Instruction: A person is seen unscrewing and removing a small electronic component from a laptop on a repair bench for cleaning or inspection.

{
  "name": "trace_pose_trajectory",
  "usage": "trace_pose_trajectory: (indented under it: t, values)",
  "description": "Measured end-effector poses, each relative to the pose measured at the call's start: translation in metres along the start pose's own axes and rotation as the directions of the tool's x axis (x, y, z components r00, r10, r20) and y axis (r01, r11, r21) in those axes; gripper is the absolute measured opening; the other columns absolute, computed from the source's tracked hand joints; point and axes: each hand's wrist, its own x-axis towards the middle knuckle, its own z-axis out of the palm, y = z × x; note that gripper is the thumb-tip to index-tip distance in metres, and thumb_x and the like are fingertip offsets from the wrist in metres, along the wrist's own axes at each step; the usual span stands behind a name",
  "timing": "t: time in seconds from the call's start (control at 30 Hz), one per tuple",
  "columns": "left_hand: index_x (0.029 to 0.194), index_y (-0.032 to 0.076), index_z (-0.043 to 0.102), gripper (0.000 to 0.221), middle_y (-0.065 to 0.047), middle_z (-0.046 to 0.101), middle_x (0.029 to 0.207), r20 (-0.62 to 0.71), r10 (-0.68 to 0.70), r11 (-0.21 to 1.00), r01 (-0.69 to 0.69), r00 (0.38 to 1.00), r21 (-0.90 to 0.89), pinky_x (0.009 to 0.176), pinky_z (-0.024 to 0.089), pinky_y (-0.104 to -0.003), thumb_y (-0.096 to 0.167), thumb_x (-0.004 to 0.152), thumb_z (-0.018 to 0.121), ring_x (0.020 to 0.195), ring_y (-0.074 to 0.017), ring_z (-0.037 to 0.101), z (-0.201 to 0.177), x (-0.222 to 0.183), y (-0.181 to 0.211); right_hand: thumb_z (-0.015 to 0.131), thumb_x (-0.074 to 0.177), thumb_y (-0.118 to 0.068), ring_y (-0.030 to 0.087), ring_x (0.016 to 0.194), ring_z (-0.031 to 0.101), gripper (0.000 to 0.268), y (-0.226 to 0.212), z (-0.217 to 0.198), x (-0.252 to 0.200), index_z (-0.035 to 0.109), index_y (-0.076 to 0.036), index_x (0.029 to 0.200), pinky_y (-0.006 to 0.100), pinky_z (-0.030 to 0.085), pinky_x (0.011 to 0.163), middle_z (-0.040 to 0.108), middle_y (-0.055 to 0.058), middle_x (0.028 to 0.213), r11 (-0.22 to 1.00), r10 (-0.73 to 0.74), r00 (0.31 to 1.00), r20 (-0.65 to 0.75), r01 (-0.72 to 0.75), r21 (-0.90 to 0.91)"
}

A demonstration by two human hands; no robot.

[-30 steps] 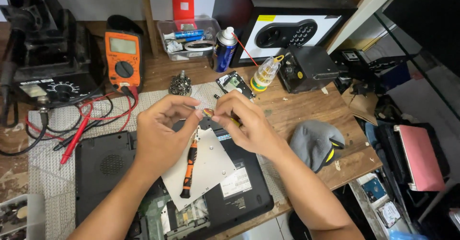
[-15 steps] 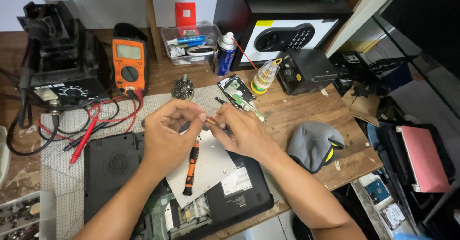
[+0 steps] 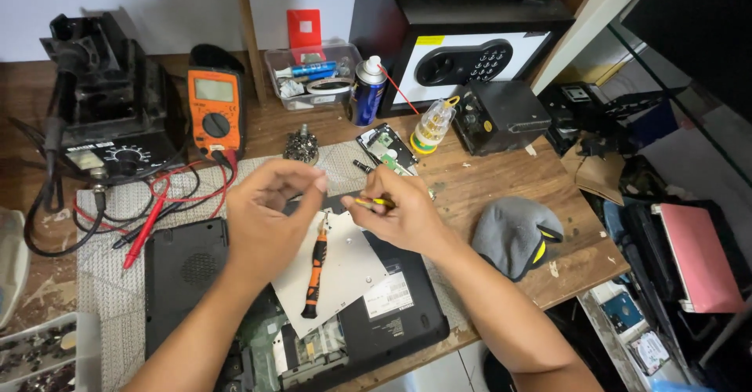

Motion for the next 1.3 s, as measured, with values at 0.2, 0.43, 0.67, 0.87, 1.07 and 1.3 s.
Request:
trace_pose_trajectory:
  t: [0.2,0.43,0.67,0.87,1.07,1.3]
  values:
    - [0.096,-0.002,0.074,0.012,-0.012,0.075,0.071,0.000,0.028,0.999,-0.028,1.000,0.035,0.077,0.064,-0.032,-0.005,0.086,0.079,0.072,-0.0128,0.072,-0.001,0.000,-0.002,0.082,0.083,-0.007,0.023,0.046,0.055,0.031,-0.014,-0.009,0.013,0.055,0.000,0.094,0.033,0.041,0.042,0.062,0.019,0.080,0.996,0.039,0.992,0.124,-0.029,-0.083]
    - [0.094,-0.001,0.073,0.011,-0.013,0.075,0.070,0.024,0.012,0.999,-0.013,1.000,0.047,0.076,0.064,-0.034,-0.006,0.085,0.078,0.071,-0.0144,0.073,0.003,-0.002,0.001,0.072,0.093,-0.004,0.020,0.047,0.055,0.024,-0.015,-0.006,0.009,0.052,0.000,0.104,0.031,0.044,0.044,0.057,0.015,0.097,0.989,0.003,0.991,0.134,0.017,-0.146]
    - [0.093,0.000,0.073,0.009,-0.012,0.076,0.068,0.048,-0.008,0.997,0.004,0.999,0.075,0.076,0.064,-0.033,-0.005,0.085,0.076,0.069,-0.0149,0.074,0.008,-0.004,0.009,0.069,0.094,-0.005,0.026,0.047,0.061,0.010,-0.020,-0.005,0.009,0.061,-0.003,0.099,0.034,0.049,0.043,0.059,0.009,0.094,0.923,-0.106,0.969,0.222,0.179,-0.341]
    - [0.093,0.000,0.074,0.010,-0.012,0.077,0.070,0.050,0.005,0.997,-0.008,0.999,0.073,0.077,0.064,-0.033,-0.005,0.084,0.076,0.071,-0.0141,0.075,0.009,-0.005,0.006,0.071,0.092,-0.001,0.024,0.040,0.058,0.012,-0.006,0.000,-0.002,0.060,-0.003,0.094,0.029,0.042,0.037,0.058,0.008,0.071,0.981,-0.046,0.984,0.171,0.077,-0.179]
    - [0.094,0.000,0.074,0.012,-0.012,0.077,0.071,0.077,0.047,0.998,-0.050,0.996,0.034,0.078,0.064,-0.033,-0.007,0.085,0.076,0.073,-0.0124,0.073,0.010,-0.003,0.012,0.069,0.090,0.009,0.012,0.049,0.054,0.014,0.014,0.000,-0.001,0.058,0.001,0.091,0.023,0.037,0.043,0.062,0.009,0.066,0.957,0.048,0.986,0.162,-0.092,0.275]
    - [0.100,-0.003,0.070,0.013,-0.015,0.076,0.074,0.014,-0.027,0.998,0.028,1.000,-0.053,0.077,0.065,-0.034,-0.004,0.088,0.076,0.073,-0.0139,0.072,0.004,-0.001,0.002,0.067,0.094,0.010,0.010,0.067,0.053,0.019,0.015,-0.016,0.005,0.051,0.000,0.098,0.024,0.039,0.058,0.056,0.008,0.078,0.945,0.074,0.993,0.092,-0.099,0.311]
